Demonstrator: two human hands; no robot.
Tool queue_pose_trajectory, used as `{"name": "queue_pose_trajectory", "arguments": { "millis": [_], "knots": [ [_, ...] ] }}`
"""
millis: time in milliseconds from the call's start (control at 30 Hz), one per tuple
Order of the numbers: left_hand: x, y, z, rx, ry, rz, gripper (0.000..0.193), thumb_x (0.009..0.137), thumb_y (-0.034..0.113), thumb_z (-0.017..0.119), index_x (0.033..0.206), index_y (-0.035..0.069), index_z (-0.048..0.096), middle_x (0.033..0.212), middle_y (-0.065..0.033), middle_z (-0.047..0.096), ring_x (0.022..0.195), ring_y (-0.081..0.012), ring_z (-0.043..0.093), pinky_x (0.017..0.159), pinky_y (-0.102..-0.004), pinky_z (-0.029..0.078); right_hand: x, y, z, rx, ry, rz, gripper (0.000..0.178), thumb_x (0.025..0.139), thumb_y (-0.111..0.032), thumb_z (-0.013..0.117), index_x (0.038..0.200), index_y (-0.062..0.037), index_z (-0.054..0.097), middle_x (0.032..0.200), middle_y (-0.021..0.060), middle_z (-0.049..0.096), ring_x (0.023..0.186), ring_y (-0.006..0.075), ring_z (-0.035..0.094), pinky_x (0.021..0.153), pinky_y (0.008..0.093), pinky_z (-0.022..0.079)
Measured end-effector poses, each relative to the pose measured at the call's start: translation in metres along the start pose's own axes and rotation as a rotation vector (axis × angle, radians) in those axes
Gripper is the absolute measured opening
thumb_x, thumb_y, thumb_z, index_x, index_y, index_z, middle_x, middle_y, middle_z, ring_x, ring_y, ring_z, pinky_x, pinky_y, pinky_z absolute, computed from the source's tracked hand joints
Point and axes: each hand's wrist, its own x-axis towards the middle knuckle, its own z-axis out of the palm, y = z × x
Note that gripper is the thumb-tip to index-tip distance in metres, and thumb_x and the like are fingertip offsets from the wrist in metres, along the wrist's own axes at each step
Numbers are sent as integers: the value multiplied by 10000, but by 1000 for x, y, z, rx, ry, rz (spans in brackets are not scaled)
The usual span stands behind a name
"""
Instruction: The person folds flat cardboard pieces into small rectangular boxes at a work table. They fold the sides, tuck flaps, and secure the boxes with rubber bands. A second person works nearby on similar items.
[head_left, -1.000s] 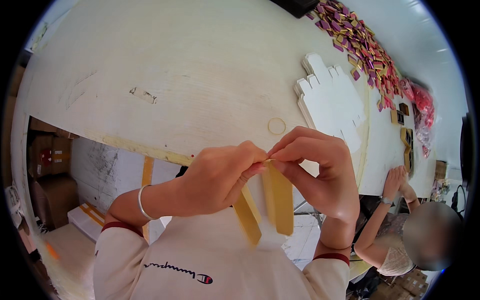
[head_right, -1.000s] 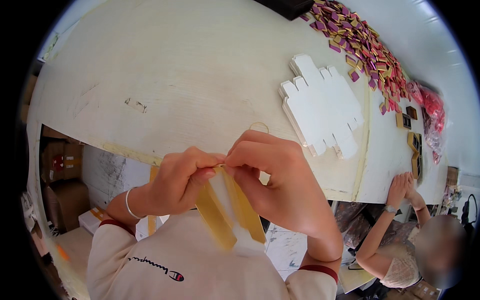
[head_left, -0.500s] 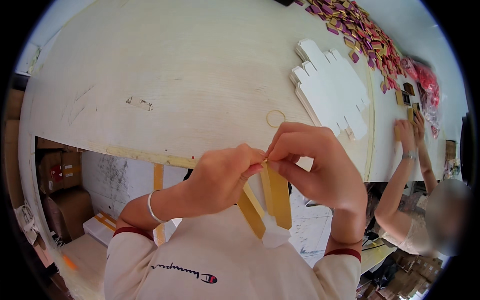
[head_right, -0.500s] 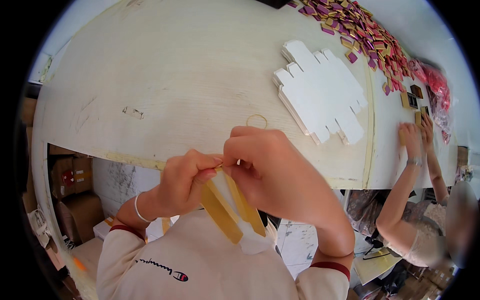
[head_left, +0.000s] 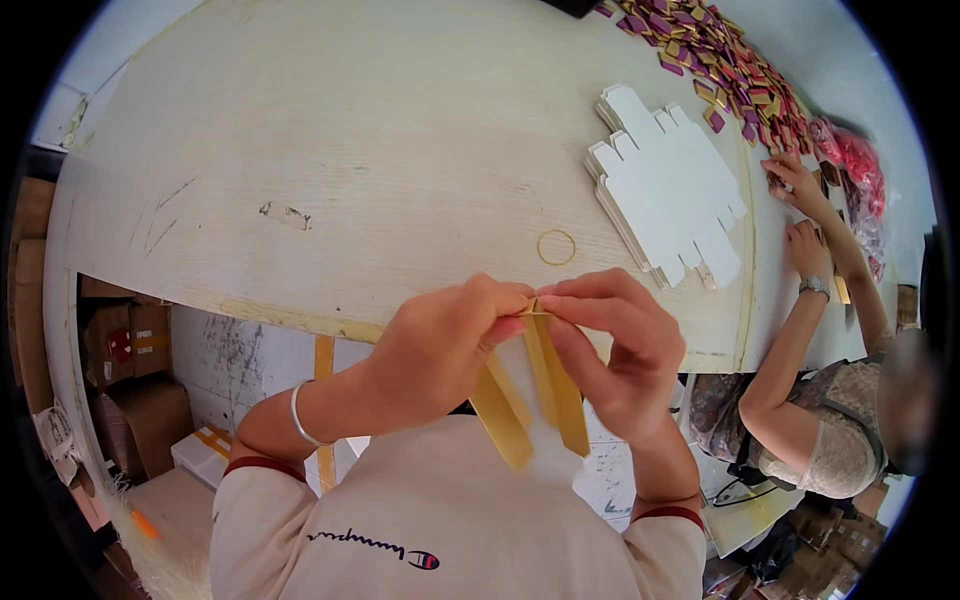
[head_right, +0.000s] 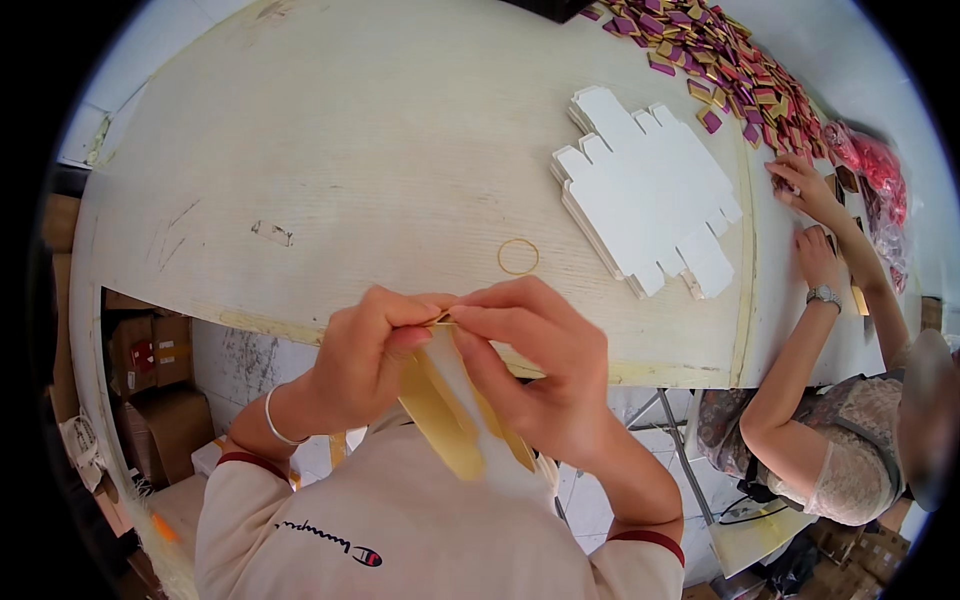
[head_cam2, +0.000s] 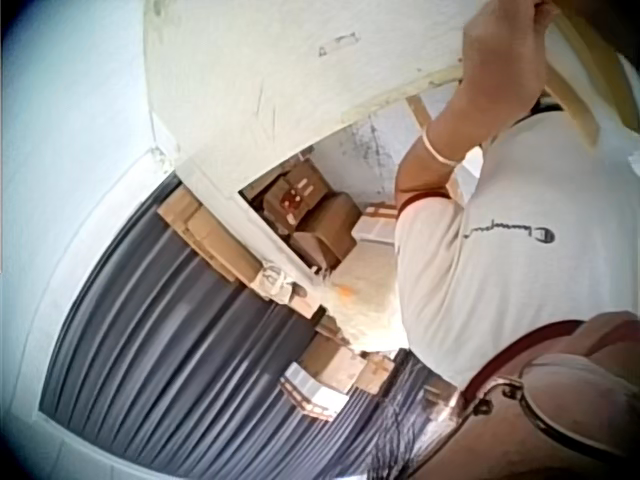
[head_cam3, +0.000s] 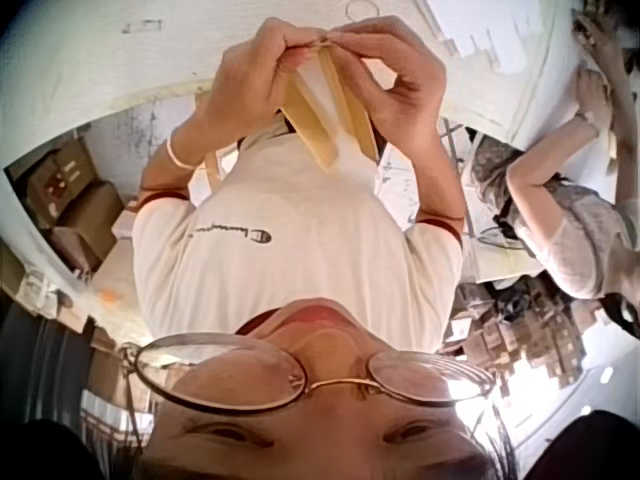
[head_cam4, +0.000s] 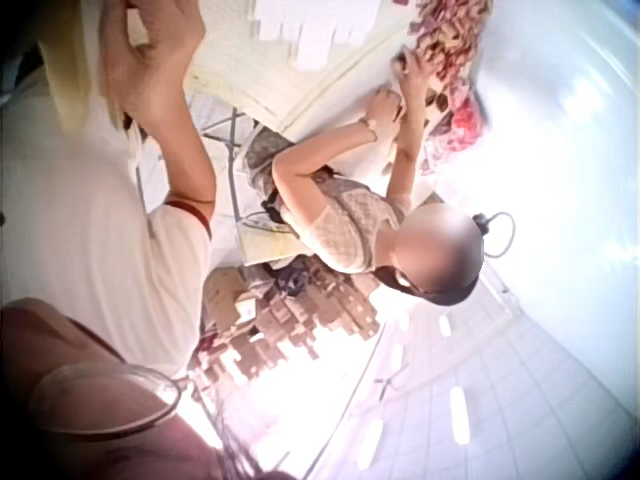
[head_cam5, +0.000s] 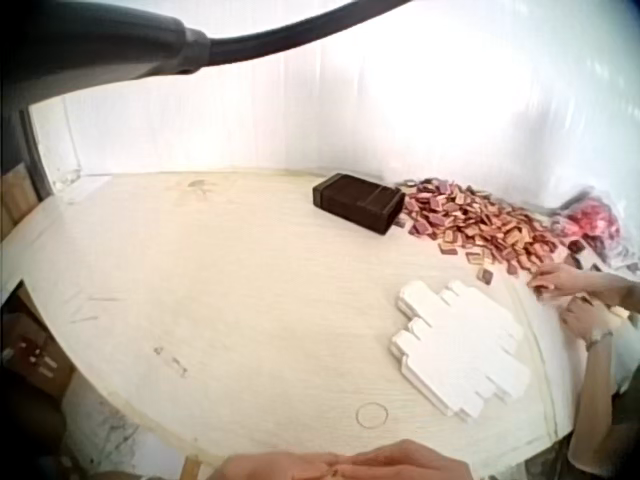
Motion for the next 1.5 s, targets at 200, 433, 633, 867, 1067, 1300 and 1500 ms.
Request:
{"name": "queue_pose_trajectory", "arguments": {
  "millis": [200, 433, 633, 867, 1067, 1300, 1500],
  "knots": [
    [-4, 2, 3, 203, -27, 82, 175, 839, 23, 593, 991, 23, 505, 823, -120, 592, 664, -279, 583, 546, -331, 467, 5, -7, 3, -80, -89, -22, 202, 765, 80, 634, 953, 9, 629, 928, 110, 604, 765, 185, 596, 624, 261, 483],
    [0, -4, 6, 130, 18, 93, 153, 879, 68, 555, 1004, 21, 479, 825, -118, 575, 692, -293, 576, 577, -344, 469, 0, 16, 11, 728, -41, 410, 135, 858, -58, 619, 984, -33, 578, 968, 23, 550, 942, 131, 519, 804, 293, 450],
    [6, -2, 8, -20, -94, -190, 197, 942, 135, 469, 1089, 5, 445, 993, -156, 537, 832, -311, 564, 696, -360, 466, 18, 33, 16, 632, -169, 518, 197, 868, -133, 630, 1008, -57, 514, 939, -3, 524, 840, 89, 497, 749, 237, 428],
    [26, -32, -15, 70, -63, -487, 252, 982, 205, 400, 1135, 21, 479, 985, -128, 502, 883, -214, 467, 830, -290, 390, 17, 38, -30, -85, -290, 252, 399, 837, -202, 642, 1194, -69, 524, 1032, 55, 585, 877, 185, 567, 688, 316, 474],
    [12, -43, -1, 620, -101, -71, 140, 888, 137, 557, 949, 13, 578, 964, -113, 525, 873, -249, 510, 780, -319, 431, 11, 73, -15, -867, -306, -95, 235, 708, -43, 637, 930, -43, 562, 782, 70, 531, 776, 244, 545, 669, 330, 443],
    [37, -46, -5, 698, -492, -70, 101, 724, 37, 623, 788, 25, 546, 746, -98, 538, 745, -279, 564, 639, -373, 461, 21, 77, -15, -919, -509, -190, 165, 680, -7, 605, 794, -62, 499, 771, 52, 496, 746, 223, 524, 655, 314, 434],
    [49, -54, -6, 716, -551, -29, 101, 686, -14, 602, 751, 29, 538, 704, -104, 544, 697, -291, 577, 582, -375, 465, 21, 72, -22, -889, -405, -196, 216, 680, -44, 632, 874, -64, 540, 829, 71, 499, 789, 227, 517, 705, 325, 432]
  ]
}}
